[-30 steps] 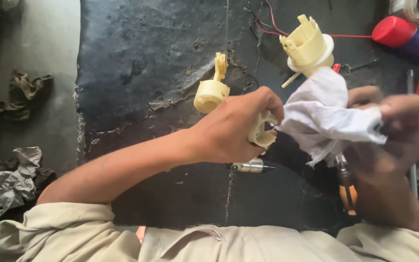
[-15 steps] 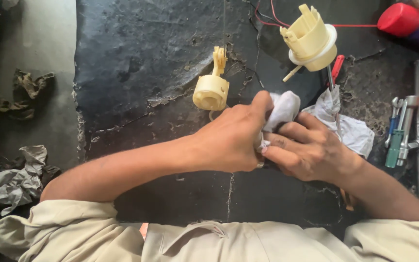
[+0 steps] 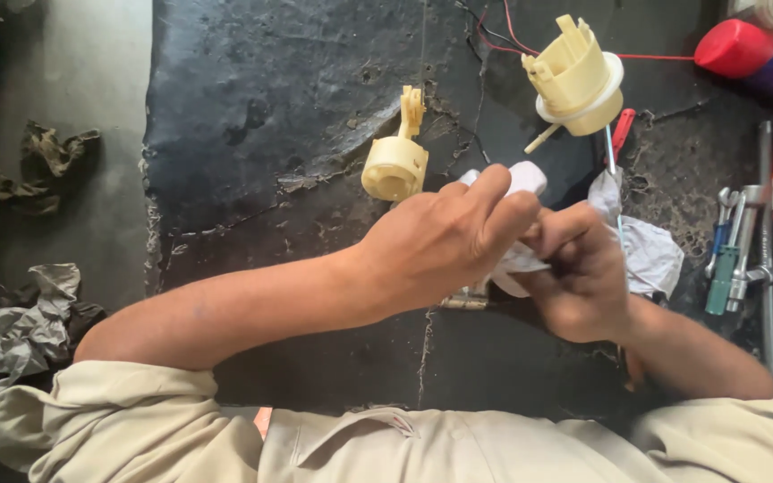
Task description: The person disassembles a plastic fuel pump assembly on a workbench. They hold the pump housing and use a long metal rod to push internal components out of it, then wipe the parts with a white cloth, fit a small plastic piece into a metal bracket, and handle small clips and a float component.
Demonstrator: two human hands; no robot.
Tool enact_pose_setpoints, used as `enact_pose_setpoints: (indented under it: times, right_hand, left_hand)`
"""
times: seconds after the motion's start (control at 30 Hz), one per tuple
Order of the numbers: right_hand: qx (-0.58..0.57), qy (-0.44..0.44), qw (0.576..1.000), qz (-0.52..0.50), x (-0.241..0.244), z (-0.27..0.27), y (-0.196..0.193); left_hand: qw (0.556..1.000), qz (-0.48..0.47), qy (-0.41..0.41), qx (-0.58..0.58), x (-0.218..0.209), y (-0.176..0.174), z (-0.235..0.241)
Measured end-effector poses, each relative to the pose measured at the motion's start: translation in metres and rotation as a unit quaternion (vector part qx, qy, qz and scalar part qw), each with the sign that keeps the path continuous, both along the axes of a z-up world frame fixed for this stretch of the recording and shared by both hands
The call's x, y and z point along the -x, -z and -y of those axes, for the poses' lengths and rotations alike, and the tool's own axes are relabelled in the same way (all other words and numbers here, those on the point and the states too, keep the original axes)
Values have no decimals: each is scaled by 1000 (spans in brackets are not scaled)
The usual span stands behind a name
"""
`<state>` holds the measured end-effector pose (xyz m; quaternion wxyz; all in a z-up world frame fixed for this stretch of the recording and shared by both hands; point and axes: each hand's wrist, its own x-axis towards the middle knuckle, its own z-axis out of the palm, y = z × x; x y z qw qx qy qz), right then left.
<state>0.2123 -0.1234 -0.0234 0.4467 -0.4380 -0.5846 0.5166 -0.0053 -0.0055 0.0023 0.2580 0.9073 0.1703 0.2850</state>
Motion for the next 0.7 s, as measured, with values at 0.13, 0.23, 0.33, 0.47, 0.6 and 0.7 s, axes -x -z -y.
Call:
enact_pose_setpoints:
  times: [0.13,0.23,0.33,0.47,0.6,0.7]
  right_hand:
    - [-126,-27,987,96,11,-33,-30]
    - [-328,-78,856,392,21,-41,-51]
    - [-350,-87,818,448,7,-34,-48]
    - [-120,-30,979,161,-38,-27,-55]
    - [-33,115,988,-97,-57,-25,-77]
    - [-92,230,964,-100,-92,3,-33]
  left_hand:
    - [992,37,6,119,5,1,-11]
    - [969,86,45,228,8,-1,-17]
    - [960,53,77,264,8,-7,-20]
    - [956,39,64,282,6,-3,-26]
    - [887,84,44,452,-1,5,-30]
    - [777,118,106,609,-6,2,-20]
